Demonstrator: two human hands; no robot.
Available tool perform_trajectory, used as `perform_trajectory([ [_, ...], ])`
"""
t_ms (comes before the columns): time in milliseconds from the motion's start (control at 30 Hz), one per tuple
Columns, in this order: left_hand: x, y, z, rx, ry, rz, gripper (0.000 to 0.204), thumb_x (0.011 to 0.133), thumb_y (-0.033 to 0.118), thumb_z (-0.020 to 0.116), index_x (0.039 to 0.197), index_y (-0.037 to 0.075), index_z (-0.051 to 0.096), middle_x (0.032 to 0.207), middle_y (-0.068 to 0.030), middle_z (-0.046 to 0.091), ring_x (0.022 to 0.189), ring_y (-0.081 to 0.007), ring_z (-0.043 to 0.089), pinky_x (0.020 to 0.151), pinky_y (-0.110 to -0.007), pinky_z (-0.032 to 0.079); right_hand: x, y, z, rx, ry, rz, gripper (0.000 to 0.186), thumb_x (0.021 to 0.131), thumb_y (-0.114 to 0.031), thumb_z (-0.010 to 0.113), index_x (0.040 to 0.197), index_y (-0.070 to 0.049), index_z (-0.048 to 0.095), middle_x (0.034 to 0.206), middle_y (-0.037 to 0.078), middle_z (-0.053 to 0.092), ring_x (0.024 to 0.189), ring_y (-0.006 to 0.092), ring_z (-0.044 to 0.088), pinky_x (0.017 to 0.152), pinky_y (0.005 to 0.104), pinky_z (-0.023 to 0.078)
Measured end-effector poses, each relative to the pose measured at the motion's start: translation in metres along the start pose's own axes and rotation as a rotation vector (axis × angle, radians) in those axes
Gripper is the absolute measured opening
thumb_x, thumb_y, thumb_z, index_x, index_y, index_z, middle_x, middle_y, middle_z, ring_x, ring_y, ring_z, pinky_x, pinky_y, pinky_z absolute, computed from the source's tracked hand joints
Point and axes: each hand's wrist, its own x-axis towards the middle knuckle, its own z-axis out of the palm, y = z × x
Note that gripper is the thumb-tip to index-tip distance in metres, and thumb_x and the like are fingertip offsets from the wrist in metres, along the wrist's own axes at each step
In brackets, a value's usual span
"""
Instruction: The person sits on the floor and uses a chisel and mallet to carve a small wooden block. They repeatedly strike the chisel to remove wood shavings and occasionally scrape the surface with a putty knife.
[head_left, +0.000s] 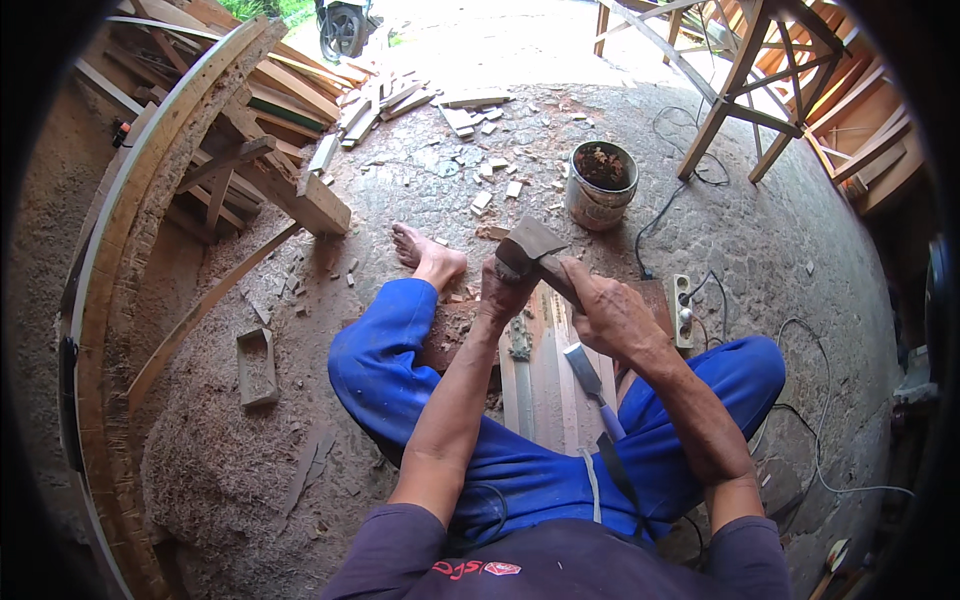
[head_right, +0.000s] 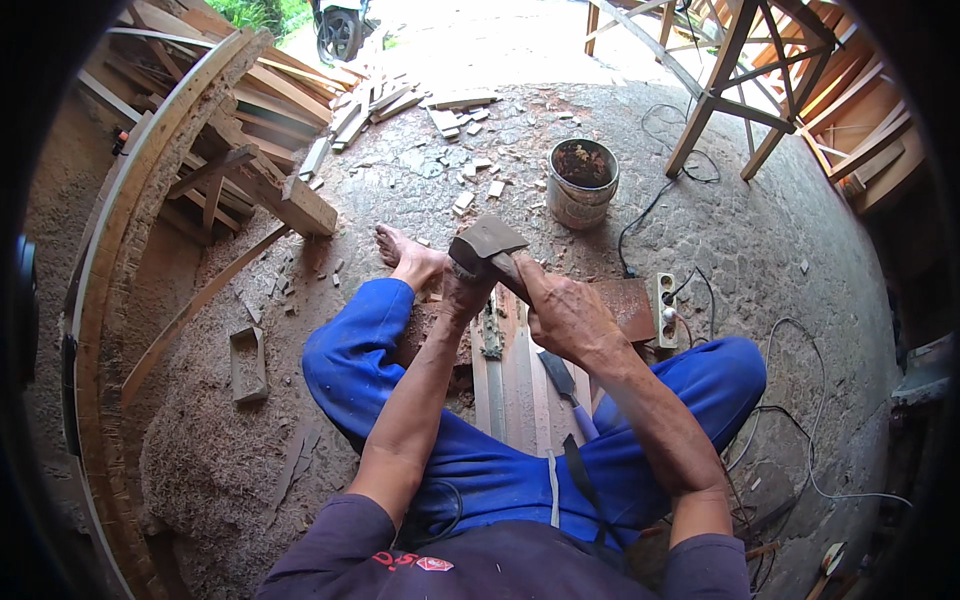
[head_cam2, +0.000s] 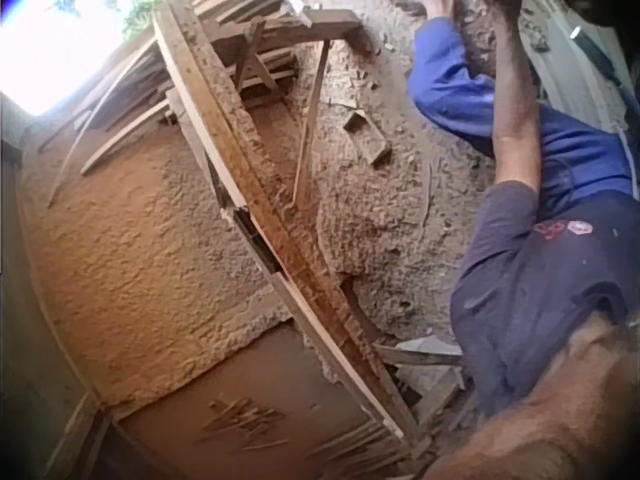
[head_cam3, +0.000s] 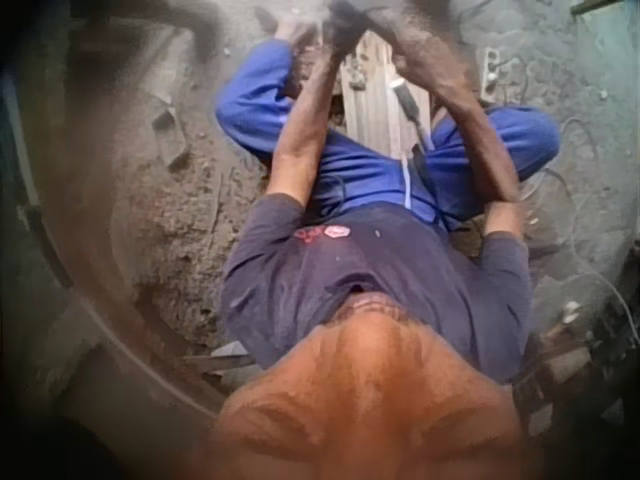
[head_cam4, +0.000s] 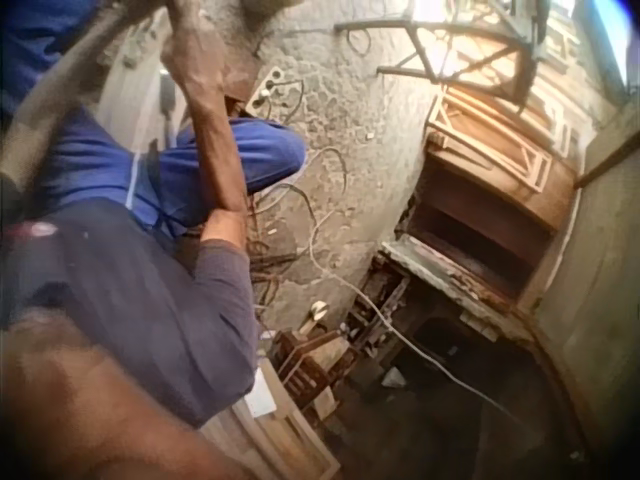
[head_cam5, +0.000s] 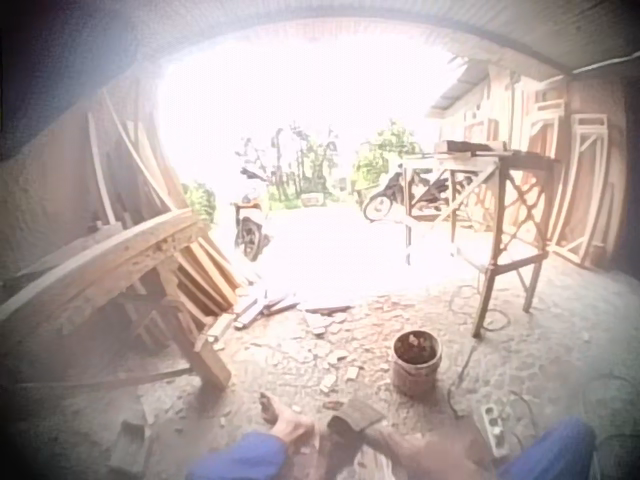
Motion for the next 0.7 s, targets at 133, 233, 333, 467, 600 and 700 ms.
perform_trajectory([
  [133,0.009,-0.017,-0.015,0.157,-0.104,-0.118,0.012,0.085,0.011,0.078,0.085,0.002,0.070,0.077,-0.0051,0.072,0.070,-0.0093,0.064,0.063,-0.033,0.052,-0.001,-0.026,-0.046,0.268,0.291,-0.136,0.068,0.087,-0.007,0.070,0.149,-0.011,0.043,0.107,0.027,0.070,0.101,0.0444,0.070,0.085,0.0488,0.056],
  [233,-0.001,-0.020,-0.025,0.322,-0.116,-0.131,0.014,0.083,0.011,0.079,0.080,0.001,0.070,0.075,-0.0069,0.073,0.068,-0.0113,0.066,0.063,-0.033,0.053,0.004,-0.069,-0.099,0.302,0.782,-0.252,0.057,0.092,-0.005,0.071,0.144,-0.006,0.048,0.095,0.019,0.071,0.080,0.0250,0.074,0.070,0.0386,0.059],
  [333,0.004,-0.014,-0.013,0.295,-0.123,-0.120,0.015,0.083,0.013,0.080,0.084,0.002,0.070,0.080,-0.0073,0.074,0.071,-0.0113,0.067,0.065,-0.033,0.054,0.008,-0.058,-0.087,0.270,0.898,-0.297,0.060,0.089,-0.003,0.068,0.144,-0.004,0.043,0.091,0.019,0.068,0.077,0.0308,0.070,0.066,0.0427,0.056],
  [467,-0.012,-0.014,-0.008,0.063,-0.095,-0.228,0.029,0.080,0.013,0.083,0.103,0.003,0.068,0.090,-0.0079,0.074,0.079,-0.0128,0.069,0.069,-0.032,0.055,-0.002,0.001,0.016,-0.101,-0.097,0.070,0.067,0.085,-0.007,0.062,0.146,-0.006,0.035,0.096,0.028,0.068,0.087,0.0486,0.068,0.074,0.0575,0.053],
  [600,-0.074,0.027,-0.004,0.073,-0.005,-0.065,0.027,0.079,0.012,0.084,0.097,0.005,0.065,0.088,-0.0082,0.071,0.081,-0.0188,0.071,0.069,-0.034,0.055,-0.041,0.016,0.014,0.177,-0.009,-0.022,0.066,0.085,-0.004,0.061,0.147,-0.005,0.038,0.102,0.028,0.068,0.091,0.0476,0.068,0.079,0.0540,0.056],
  [700,-0.041,0.001,0.004,0.124,-0.013,-0.114,0.024,0.079,0.014,0.084,0.087,0.005,0.062,0.078,-0.0052,0.067,0.074,-0.0160,0.068,0.065,-0.033,0.052,-0.037,0.012,0.000,0.260,0.104,-0.034,0.067,0.085,-0.004,0.065,0.147,-0.006,0.039,0.104,0.028,0.068,0.093,0.0458,0.069,0.080,0.0521,0.056],
])
